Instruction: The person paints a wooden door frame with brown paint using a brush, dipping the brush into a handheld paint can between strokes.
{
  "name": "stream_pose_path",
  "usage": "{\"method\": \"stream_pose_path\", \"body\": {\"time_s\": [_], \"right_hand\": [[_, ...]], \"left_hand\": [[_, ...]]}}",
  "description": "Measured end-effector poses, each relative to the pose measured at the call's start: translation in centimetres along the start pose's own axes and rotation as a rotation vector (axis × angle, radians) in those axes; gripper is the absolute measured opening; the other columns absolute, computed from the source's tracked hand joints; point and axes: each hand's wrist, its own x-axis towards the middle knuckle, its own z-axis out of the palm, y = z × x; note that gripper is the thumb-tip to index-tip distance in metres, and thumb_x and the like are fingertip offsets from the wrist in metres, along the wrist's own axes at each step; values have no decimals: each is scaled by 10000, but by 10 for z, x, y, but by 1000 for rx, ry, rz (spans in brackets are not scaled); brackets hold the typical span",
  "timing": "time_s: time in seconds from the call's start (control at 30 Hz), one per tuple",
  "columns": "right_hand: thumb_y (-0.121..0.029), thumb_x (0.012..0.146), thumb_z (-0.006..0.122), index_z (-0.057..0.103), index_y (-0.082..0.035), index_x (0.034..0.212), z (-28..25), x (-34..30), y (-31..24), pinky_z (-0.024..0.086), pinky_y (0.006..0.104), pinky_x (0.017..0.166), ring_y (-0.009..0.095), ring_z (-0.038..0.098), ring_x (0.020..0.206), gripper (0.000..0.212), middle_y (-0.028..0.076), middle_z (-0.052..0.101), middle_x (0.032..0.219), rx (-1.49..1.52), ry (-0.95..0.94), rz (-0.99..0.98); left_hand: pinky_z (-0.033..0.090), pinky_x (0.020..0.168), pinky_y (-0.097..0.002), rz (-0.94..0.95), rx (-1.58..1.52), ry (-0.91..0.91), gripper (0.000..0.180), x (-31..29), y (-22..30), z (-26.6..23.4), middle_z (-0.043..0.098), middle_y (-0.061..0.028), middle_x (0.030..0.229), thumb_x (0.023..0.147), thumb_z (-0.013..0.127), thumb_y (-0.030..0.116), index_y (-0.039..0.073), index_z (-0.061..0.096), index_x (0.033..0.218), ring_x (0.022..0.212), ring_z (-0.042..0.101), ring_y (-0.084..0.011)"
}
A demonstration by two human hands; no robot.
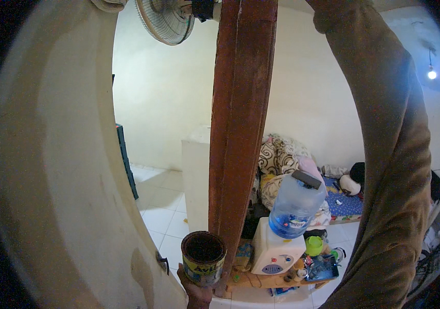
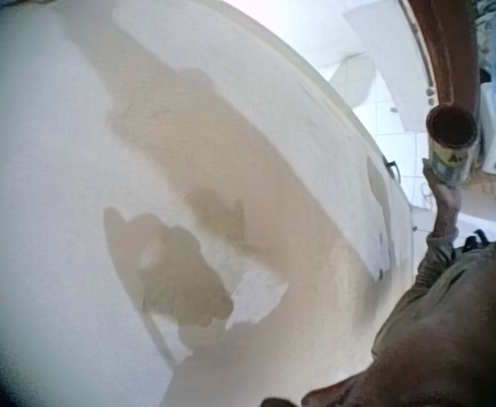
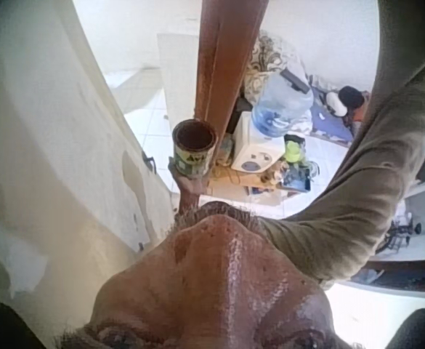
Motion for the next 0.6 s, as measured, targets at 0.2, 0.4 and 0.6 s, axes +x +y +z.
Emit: {"method": "stream_pose_path", "body": {"time_s": [0.2,0.4,0.6], "right_hand": [[-68,721,658,615,25,836,15,-6,3,520,456,699,409,656,758,154,215,658,801,-186,254,-31],[-33,802,632,598,43,888,7,-43,-20,534,399,657,346,665,718,120,203,658,785,48,163,84],[-111,881,635,600,56,859,-14,-51,-17,524,352,587,206,630,640,171,116,646,735,403,373,409]], "left_hand": [[490,925,-637,-31,-2,7,661,-5,6,4,545,-104,1381,944,391,635,186,453,1425,1211,560,-351],[483,912,-679,-57,-1,-26,670,-8,9,3,545,-118,1386,946,384,636,172,452,1424,1201,571,-363],[484,924,-670,0,-19,-21,650,0,3,-5,561,-118,1370,967,358,615,160,457,1420,1196,575,-368]]}}
